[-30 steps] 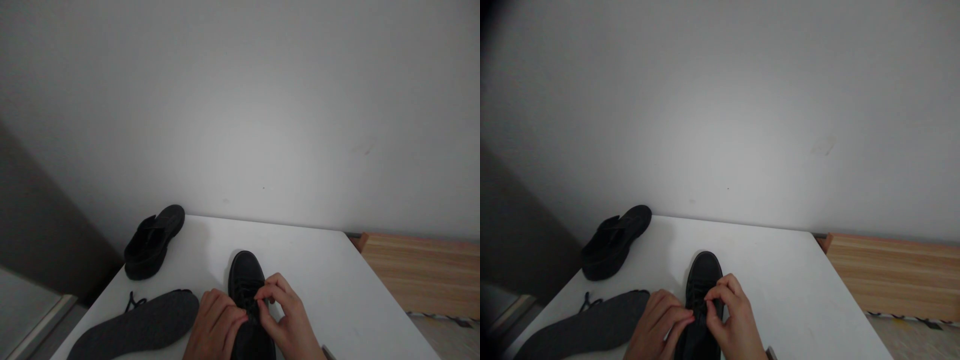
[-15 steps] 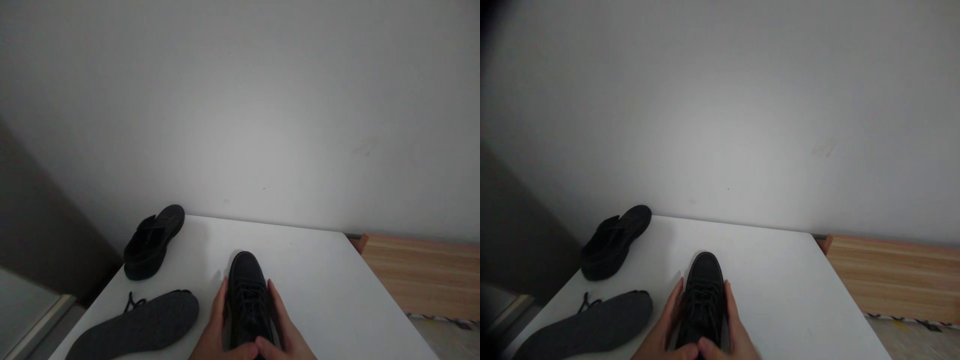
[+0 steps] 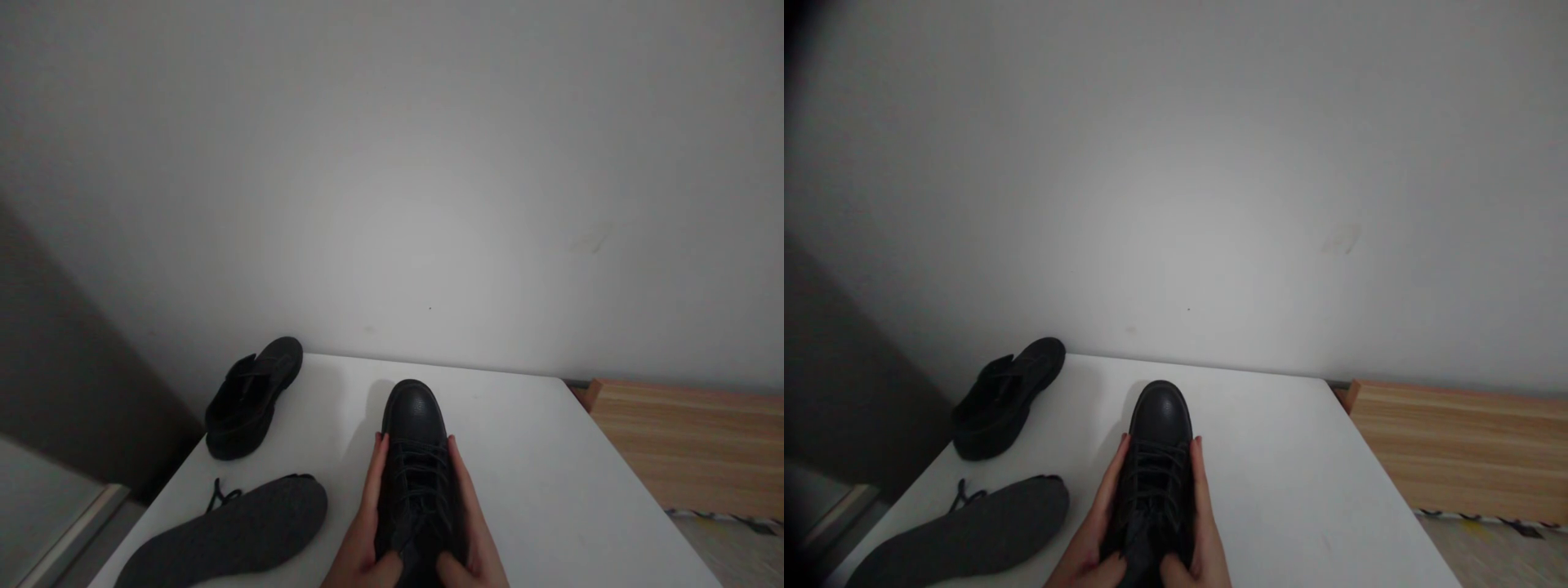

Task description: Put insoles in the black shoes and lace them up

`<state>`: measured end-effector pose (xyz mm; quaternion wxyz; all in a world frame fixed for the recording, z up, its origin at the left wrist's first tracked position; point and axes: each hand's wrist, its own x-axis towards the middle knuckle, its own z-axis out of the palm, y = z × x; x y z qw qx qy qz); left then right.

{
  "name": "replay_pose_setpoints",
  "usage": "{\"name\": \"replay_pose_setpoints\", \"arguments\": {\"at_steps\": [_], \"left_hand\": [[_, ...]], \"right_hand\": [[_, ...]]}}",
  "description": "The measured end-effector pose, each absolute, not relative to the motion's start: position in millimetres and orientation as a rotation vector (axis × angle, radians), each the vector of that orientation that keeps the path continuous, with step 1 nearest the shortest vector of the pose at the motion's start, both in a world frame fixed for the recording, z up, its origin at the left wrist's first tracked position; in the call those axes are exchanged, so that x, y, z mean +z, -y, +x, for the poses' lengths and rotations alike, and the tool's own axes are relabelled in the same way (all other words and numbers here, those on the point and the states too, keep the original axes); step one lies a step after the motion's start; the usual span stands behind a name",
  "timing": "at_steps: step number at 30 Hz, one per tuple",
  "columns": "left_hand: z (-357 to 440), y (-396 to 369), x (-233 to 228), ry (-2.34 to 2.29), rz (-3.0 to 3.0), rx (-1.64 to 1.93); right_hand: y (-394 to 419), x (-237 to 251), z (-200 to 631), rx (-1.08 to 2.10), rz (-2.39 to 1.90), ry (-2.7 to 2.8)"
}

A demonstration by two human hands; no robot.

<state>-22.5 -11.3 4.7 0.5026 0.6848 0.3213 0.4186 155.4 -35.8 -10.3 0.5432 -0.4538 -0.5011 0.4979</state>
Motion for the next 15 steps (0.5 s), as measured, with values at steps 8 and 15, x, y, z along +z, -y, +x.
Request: {"name": "replay_pose_setpoints", "arguments": {"at_steps": [8,15], "left_hand": [[-2.1,10.4,3.1,-0.558,1.715,0.995],[-29.8,12.6,1.5,-0.733,1.876,0.915]], "right_hand": [[24.8,9.7,212.7,1.314,-1.138,0.780],[25.8,35.1,270.9,1.110,-1.216,0.691]]}}
